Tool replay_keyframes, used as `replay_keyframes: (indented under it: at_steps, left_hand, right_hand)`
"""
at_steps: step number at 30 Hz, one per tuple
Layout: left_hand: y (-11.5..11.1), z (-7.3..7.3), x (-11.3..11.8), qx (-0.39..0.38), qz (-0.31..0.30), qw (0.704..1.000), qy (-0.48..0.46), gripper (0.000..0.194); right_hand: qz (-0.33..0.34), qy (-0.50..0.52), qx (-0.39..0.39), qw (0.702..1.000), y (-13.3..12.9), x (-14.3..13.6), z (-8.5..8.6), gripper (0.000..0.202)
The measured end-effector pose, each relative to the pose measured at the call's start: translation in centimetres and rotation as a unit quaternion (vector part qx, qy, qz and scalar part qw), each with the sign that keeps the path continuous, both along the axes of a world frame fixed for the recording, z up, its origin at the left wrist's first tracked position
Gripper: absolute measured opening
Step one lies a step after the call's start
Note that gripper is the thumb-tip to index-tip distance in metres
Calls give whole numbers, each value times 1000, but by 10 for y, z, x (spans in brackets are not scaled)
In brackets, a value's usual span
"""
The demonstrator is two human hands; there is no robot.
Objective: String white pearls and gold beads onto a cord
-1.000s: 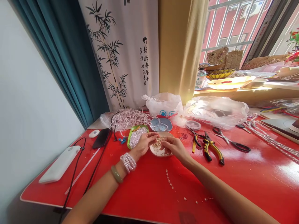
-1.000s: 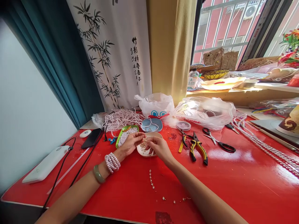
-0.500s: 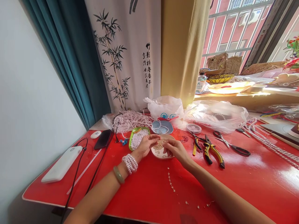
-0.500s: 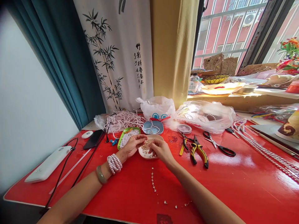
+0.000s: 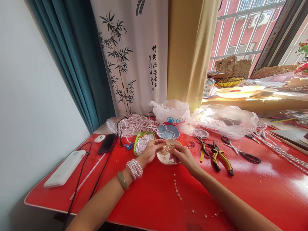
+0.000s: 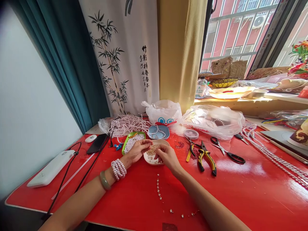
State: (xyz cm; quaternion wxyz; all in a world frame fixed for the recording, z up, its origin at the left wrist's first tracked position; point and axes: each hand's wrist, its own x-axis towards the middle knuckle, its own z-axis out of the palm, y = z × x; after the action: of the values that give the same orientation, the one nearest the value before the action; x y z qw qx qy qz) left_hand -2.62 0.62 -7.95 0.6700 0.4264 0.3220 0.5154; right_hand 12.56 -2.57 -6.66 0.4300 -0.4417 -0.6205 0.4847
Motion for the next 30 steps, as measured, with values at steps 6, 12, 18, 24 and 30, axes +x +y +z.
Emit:
replay_keyframes:
  at_steps: [6, 12, 18, 24, 30]
  left_hand:
    - [0, 0, 0, -3, 8, 1000, 4, 17]
    - [0, 0, 0, 2, 1, 1000, 21, 18]
    - [-1, -1, 1, 30, -8, 998, 47, 29]
    - [-2, 9, -2, 62, 0, 995, 80, 32]
    - [14, 32, -38, 139, 23, 959, 247, 24]
  right_hand:
    - [0, -6, 2, 1000, -1, 0, 2, 13]
    - [-6, -15, 0, 1000, -2, -1, 5, 16]
    - [-9, -25, 1, 1000, -1, -2, 3, 17]
    - [-12, -19, 20, 1000, 1, -1, -2, 24]
    - [-21, -11, 16, 1000, 1, -2, -2, 27]
